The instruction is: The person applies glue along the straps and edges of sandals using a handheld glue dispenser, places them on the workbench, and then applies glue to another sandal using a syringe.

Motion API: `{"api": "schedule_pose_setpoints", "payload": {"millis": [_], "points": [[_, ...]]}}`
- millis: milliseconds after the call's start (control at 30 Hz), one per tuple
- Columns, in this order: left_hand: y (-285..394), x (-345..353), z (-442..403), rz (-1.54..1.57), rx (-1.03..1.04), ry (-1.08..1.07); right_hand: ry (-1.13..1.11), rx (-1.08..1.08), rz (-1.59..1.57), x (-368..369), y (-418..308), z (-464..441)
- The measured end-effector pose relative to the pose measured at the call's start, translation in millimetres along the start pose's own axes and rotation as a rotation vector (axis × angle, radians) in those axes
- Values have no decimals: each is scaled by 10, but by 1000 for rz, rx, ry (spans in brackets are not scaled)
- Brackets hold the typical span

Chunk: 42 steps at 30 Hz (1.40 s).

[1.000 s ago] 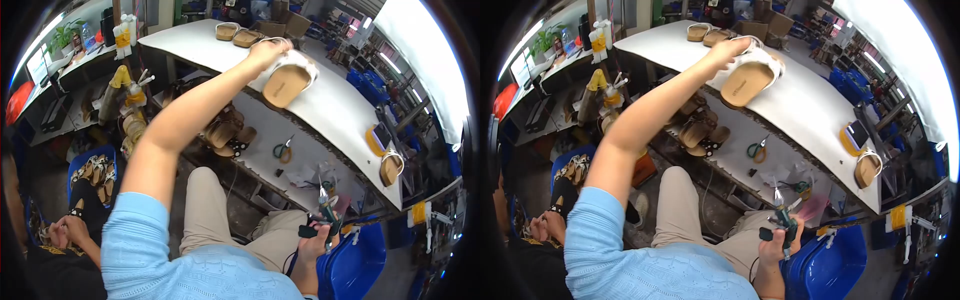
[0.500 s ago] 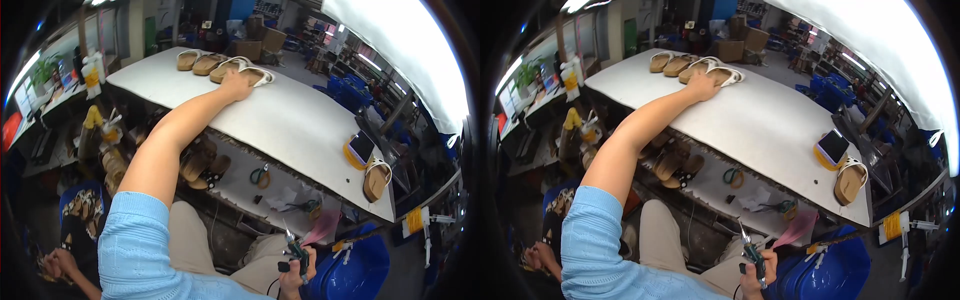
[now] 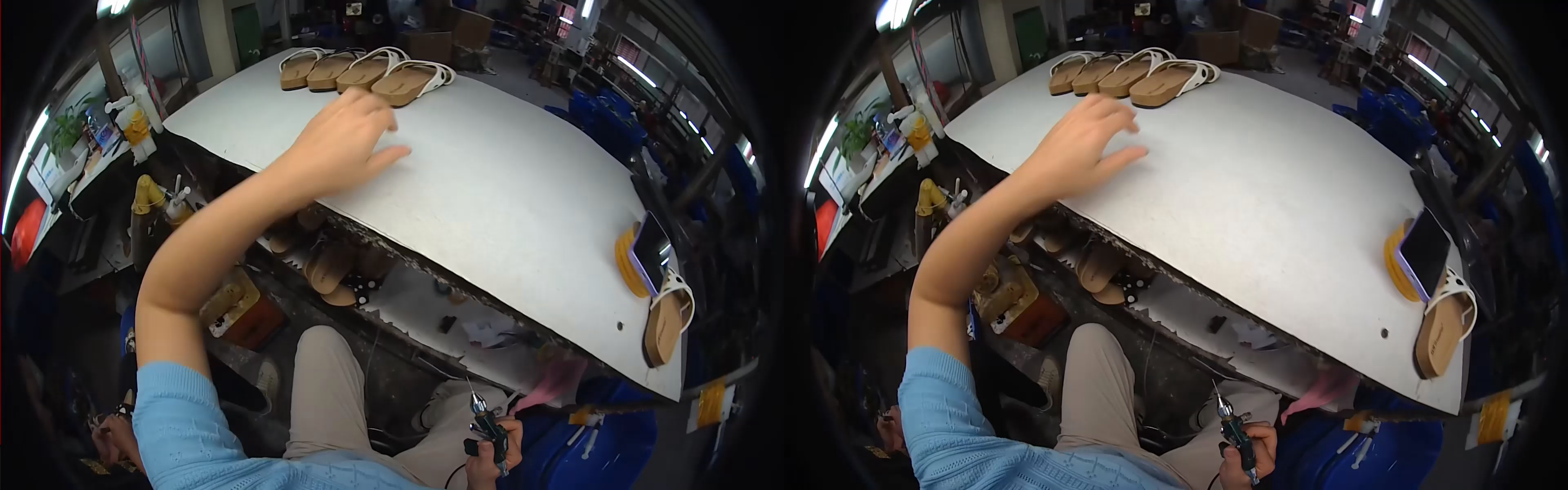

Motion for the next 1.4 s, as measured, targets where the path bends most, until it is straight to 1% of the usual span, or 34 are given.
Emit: {"api": "schedule_pose_setpoints", "payload": {"millis": [33, 67, 133, 200, 267, 367, 400, 467, 567, 600, 667, 700, 800, 900, 967, 1033, 1100, 1133, 1200, 1300, 1333, 1400], "points": [[-21, -69, 173, 46, -24, 2, -33, -23, 90, 42, -38, -1], [-220, -70, 227, 72, -75, -3, -53, 70, 12, 98, 36, 2], [-609, -22, 278, 131, -177, -22, -148, 64, 44, 223, 2, -42], [-1241, 148, 99, 52, -366, -21, -223, 79, 64, 327, 50, -62], [-1893, 458, -198, -88, -394, -17, -270, 118, 68, 422, 167, -21], [-2201, 602, -509, -188, -484, -45, -298, 97, 115, 572, 97, -92], [-2243, 669, -522, -142, -521, -13, -280, 135, 104, 590, 109, -95], [-2246, 731, -503, -52, -591, 53, -240, 207, 76, 639, 132, -85], [-2079, 743, -592, 18, -428, 59, -192, 341, 70, 712, 295, -6], [-1987, 620, -579, -4, -382, 213, -178, 326, 59, 725, 276, -23], [-2001, 592, -575, 75, -317, 263, -156, 296, 37, 800, 99, -152], [-2004, 562, -575, 112, -279, 287, -148, 324, 25, 772, 84, -148], [-1987, 308, -410, 143, -288, 300, -117, 389, 3, 685, 112, -66], [-2076, 117, -34, 543, -431, 303, -89, 426, 15, 468, 301, 80], [-1815, -77, 291, 635, -377, 347, -60, 487, -1, 410, 314, 120], [-1355, -376, 650, 526, -218, 441, -34, 478, -73, 455, 152, 22], [-1170, -430, 985, 741, -262, 450, -12, 491, -111, 449, 139, 24], [-1075, -465, 1108, 725, -223, 454, -3, 530, -76, 408, 288, 119], [-922, -527, 1313, 710, -131, 479, -24, 536, -102, 474, 282, 144], [-585, -700, 1463, 427, 74, 504, -113, 502, -56, 571, 140, 95], [-526, -745, 1494, 426, 75, 544, -153, 485, -25, 597, 89, 83], [-495, -751, 1549, 400, 98, 548, -182, 480, 67, 583, 97, 132]]}}
Point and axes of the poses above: each hand's wrist, its own z-axis away from the middle knuckle, its own x-axis out of the palm, y = z × x, the point moved 10 cm from there along -z, towards the middle knuckle, and after that the axes turned 7 degrees about z, right-handed, at the moved point
